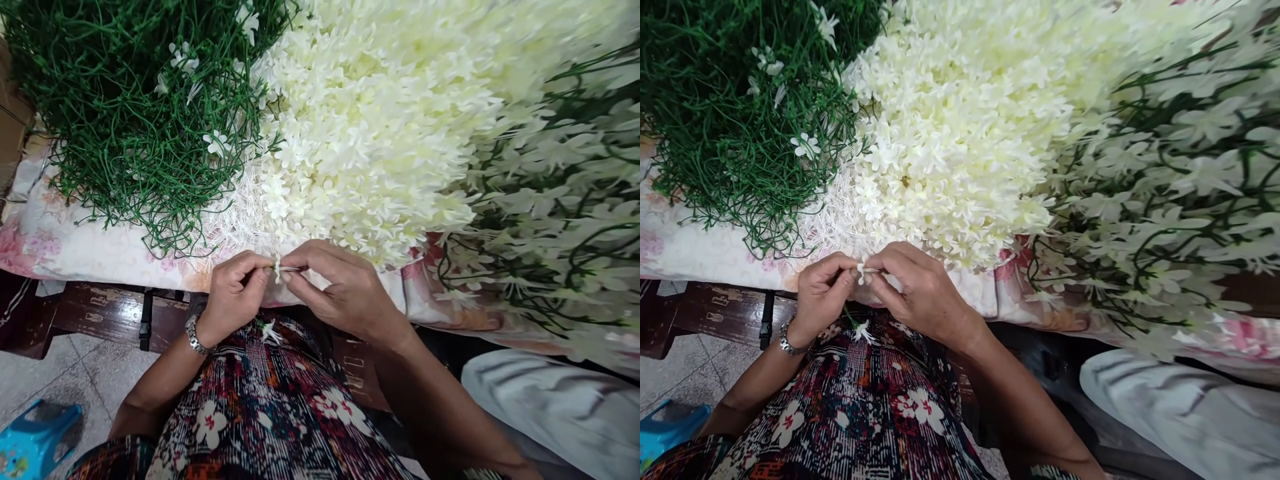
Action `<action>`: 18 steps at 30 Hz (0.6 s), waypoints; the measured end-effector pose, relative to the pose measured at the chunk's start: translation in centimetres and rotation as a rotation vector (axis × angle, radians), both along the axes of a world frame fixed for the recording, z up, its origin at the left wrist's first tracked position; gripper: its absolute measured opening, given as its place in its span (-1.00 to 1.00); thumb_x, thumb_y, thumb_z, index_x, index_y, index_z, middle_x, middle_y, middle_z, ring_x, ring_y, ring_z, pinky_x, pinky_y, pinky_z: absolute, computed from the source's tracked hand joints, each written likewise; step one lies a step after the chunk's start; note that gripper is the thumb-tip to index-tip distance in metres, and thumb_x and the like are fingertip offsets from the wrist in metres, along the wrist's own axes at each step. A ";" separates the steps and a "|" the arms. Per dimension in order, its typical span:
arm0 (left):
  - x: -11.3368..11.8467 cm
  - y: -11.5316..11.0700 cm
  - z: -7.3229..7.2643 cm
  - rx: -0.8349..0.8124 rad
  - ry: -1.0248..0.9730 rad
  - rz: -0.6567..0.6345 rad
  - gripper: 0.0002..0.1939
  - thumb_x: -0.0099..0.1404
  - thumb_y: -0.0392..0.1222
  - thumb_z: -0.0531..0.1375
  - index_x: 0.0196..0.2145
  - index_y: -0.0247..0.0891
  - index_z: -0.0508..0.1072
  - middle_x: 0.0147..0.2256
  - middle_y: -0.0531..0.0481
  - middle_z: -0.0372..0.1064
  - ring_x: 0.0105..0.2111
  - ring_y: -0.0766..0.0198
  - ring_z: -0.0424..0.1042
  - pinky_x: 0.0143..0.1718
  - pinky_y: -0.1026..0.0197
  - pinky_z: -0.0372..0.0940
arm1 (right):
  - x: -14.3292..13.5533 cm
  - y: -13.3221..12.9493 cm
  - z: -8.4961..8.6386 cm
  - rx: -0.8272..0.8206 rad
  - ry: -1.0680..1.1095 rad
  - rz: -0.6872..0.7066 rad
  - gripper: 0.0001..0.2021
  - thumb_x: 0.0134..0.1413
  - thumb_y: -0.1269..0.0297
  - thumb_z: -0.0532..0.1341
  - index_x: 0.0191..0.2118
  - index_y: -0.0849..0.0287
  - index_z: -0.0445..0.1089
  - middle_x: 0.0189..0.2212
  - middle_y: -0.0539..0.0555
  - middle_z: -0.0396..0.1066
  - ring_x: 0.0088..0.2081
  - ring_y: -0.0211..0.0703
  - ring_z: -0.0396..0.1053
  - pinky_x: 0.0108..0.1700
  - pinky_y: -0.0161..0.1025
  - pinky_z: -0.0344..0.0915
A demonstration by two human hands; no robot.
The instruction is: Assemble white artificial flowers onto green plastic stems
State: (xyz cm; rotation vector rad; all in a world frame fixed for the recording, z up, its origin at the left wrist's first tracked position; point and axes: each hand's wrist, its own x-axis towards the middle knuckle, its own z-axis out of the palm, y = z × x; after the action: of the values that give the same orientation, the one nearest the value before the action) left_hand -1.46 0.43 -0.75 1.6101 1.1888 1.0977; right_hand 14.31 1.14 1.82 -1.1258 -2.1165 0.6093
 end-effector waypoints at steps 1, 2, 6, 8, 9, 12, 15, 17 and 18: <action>-0.1 0.0 0.2 -0.046 -0.073 0.043 -0.90 0.13 -0.37 0.07 -0.46 -0.29 0.36 -0.56 0.08 0.23 -0.55 0.44 0.21 -0.54 0.36 0.13 | 0.3 -0.3 0.3 0.000 0.022 -0.029 -0.91 -0.05 0.46 0.11 -0.34 0.23 0.28 -0.46 0.05 0.31 -0.38 -0.29 0.25 -0.33 -0.30 0.23; -0.1 -0.1 0.3 -0.085 -0.149 0.098 -0.92 0.13 -0.35 0.08 -0.45 -0.29 0.36 -0.56 0.08 0.23 -0.57 0.45 0.21 -0.56 0.38 0.13 | 0.7 -0.7 0.5 0.001 0.042 -0.049 -0.88 -0.06 0.43 0.12 -0.31 0.22 0.27 -0.44 0.06 0.31 -0.36 -0.27 0.25 -0.32 -0.29 0.23; 0.1 0.0 0.7 -0.166 -0.384 0.295 -0.98 0.12 -0.29 0.13 -0.44 -0.28 0.36 -0.60 0.09 0.22 -0.65 0.49 0.15 -0.65 0.40 0.07 | 1.2 -2.5 1.3 -0.110 -0.018 0.091 -0.67 -0.08 0.31 0.18 -0.13 0.23 0.21 -0.33 0.10 0.29 -0.29 -0.25 0.26 -0.30 -0.30 0.28; 0.6 0.2 0.9 -0.176 -0.454 0.344 -0.97 0.11 -0.27 0.15 -0.44 -0.27 0.35 -0.61 0.10 0.21 -0.65 0.49 0.15 -0.66 0.40 0.06 | 0.9 -3.3 1.2 -0.150 -0.069 0.170 -0.53 -0.08 0.26 0.18 -0.01 0.26 0.12 -0.23 0.15 0.25 -0.22 -0.22 0.25 -0.22 -0.28 0.30; 0.9 0.3 1.0 -0.169 -0.484 0.364 -0.96 0.10 -0.27 0.15 -0.44 -0.27 0.36 -0.61 0.10 0.21 -0.65 0.49 0.15 -0.65 0.40 0.06 | 0.7 -3.6 1.1 -0.144 -0.085 0.193 -0.55 -0.06 0.29 0.16 0.00 0.25 0.12 -0.21 0.16 0.24 -0.19 -0.22 0.24 -0.19 -0.28 0.29; 1.8 0.6 1.3 -0.150 -0.575 0.402 -0.95 0.07 -0.26 0.17 -0.46 -0.28 0.36 -0.61 0.11 0.19 -0.62 0.48 0.15 -0.62 0.40 0.07 | 0.2 -4.0 0.5 -0.049 -0.071 0.223 -0.77 0.01 0.46 0.06 -0.16 0.23 0.27 -0.30 0.12 0.26 -0.26 -0.29 0.24 -0.27 -0.36 0.28; 2.4 1.0 1.8 -0.152 -0.656 0.416 -0.95 0.06 -0.27 0.18 -0.48 -0.30 0.36 -0.61 0.11 0.19 -0.62 0.48 0.15 -0.61 0.40 0.07 | 0.3 -3.7 0.4 0.020 -0.057 0.205 -0.83 0.02 0.49 0.02 -0.27 0.26 0.31 -0.40 0.10 0.28 -0.34 -0.31 0.22 -0.35 -0.38 0.25; 2.5 1.2 2.0 -0.137 -0.692 0.448 -0.95 0.04 -0.30 0.19 -0.48 -0.30 0.36 -0.62 0.11 0.20 -0.62 0.48 0.15 -0.61 0.41 0.08 | 0.5 -3.4 0.9 0.024 -0.075 0.226 -0.81 0.03 0.42 0.03 -0.20 0.27 0.28 -0.37 0.11 0.27 -0.32 -0.30 0.22 -0.33 -0.35 0.26; 2.5 1.4 2.2 -0.125 -0.704 0.476 -0.95 0.03 -0.32 0.19 -0.48 -0.30 0.36 -0.62 0.11 0.20 -0.61 0.48 0.16 -0.60 0.41 0.09 | 0.5 -3.3 1.2 0.021 -0.086 0.251 -0.77 0.03 0.37 0.04 -0.15 0.26 0.26 -0.36 0.11 0.27 -0.31 -0.29 0.22 -0.32 -0.34 0.26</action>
State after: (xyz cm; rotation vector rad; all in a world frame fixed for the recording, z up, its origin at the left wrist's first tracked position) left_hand 1.05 1.84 1.42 0.7311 1.1304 1.6691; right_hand 14.84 -2.19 3.02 -0.8955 -2.3542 0.6611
